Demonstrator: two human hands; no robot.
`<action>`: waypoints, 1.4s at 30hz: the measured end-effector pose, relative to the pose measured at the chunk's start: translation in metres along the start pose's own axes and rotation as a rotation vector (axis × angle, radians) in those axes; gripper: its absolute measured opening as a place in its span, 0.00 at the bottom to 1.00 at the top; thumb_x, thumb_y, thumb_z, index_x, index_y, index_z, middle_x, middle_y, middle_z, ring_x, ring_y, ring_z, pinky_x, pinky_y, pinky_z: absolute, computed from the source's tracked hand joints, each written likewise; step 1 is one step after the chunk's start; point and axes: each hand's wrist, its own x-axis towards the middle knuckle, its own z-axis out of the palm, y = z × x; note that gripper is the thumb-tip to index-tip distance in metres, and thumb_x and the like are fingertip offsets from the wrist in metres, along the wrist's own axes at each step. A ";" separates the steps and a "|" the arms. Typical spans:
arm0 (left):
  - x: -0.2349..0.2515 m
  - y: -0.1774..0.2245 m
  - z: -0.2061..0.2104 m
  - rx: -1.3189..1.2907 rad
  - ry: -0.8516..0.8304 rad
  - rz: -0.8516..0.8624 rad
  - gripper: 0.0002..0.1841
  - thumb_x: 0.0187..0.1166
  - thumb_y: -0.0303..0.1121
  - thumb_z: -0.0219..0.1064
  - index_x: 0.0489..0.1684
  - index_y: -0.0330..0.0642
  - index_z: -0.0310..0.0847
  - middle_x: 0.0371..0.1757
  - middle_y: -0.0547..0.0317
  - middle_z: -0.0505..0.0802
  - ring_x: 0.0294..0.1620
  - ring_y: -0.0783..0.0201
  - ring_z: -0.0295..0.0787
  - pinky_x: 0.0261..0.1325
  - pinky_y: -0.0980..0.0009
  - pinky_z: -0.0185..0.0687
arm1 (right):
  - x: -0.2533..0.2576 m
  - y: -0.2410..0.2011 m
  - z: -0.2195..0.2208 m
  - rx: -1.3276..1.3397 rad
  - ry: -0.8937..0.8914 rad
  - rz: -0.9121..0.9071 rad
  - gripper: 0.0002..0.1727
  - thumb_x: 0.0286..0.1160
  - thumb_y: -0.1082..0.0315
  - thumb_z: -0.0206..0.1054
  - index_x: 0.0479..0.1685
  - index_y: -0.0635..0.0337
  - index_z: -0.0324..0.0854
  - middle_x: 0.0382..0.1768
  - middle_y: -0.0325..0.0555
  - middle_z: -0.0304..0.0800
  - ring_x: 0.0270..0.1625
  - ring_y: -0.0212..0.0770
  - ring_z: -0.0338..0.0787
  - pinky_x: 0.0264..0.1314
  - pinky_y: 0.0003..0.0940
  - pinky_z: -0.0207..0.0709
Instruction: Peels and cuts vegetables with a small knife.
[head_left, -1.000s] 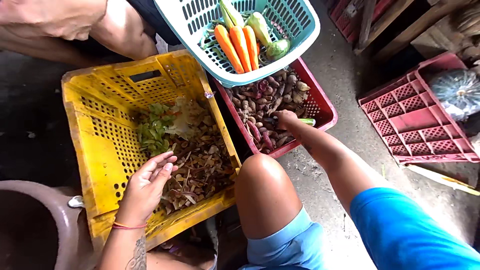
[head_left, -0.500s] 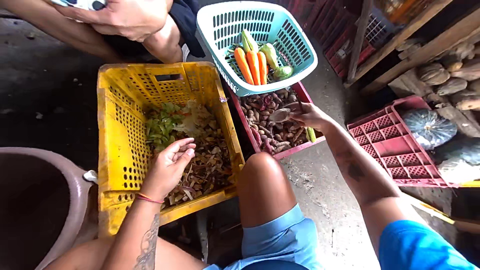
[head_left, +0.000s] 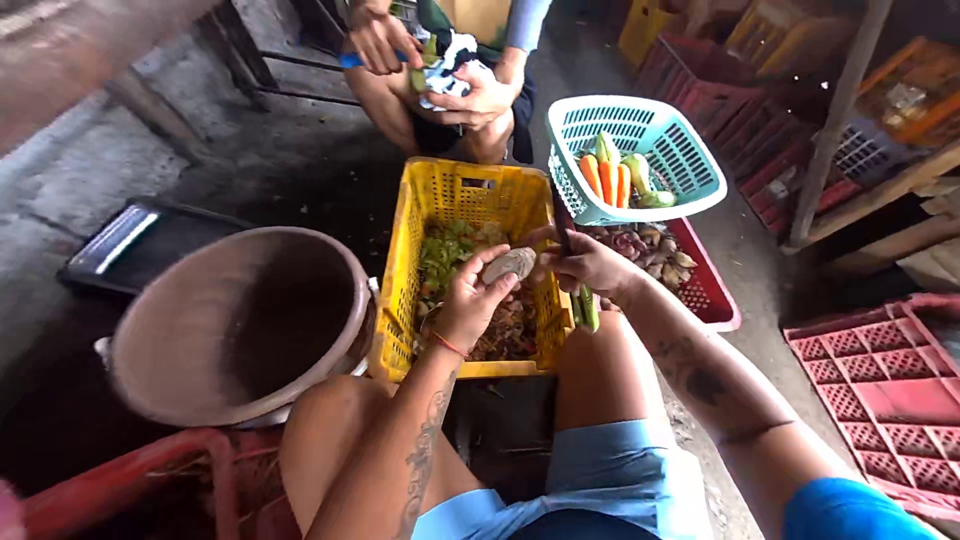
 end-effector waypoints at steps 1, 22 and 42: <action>0.001 0.003 -0.007 -0.024 0.038 0.006 0.23 0.77 0.18 0.67 0.73 0.40 0.77 0.56 0.55 0.91 0.41 0.67 0.91 0.44 0.71 0.90 | 0.003 0.001 0.004 0.050 0.043 0.009 0.20 0.89 0.69 0.52 0.77 0.52 0.72 0.25 0.37 0.82 0.13 0.23 0.69 0.14 0.17 0.66; 0.003 0.023 -0.030 -0.516 0.268 -0.250 0.17 0.94 0.47 0.48 0.38 0.50 0.76 0.23 0.66 0.81 0.11 0.79 0.63 0.12 0.86 0.60 | 0.005 0.004 0.096 -0.681 0.189 -0.356 0.35 0.89 0.58 0.54 0.95 0.52 0.54 0.30 0.47 0.88 0.29 0.44 0.86 0.36 0.51 0.82; 0.001 0.005 -0.021 -0.271 0.332 0.017 0.11 0.92 0.40 0.54 0.35 0.58 0.76 0.26 0.73 0.82 0.15 0.82 0.70 0.17 0.87 0.68 | 0.026 0.019 0.102 -0.471 0.201 -0.341 0.24 0.93 0.61 0.52 0.84 0.53 0.69 0.35 0.47 0.90 0.28 0.40 0.86 0.34 0.43 0.82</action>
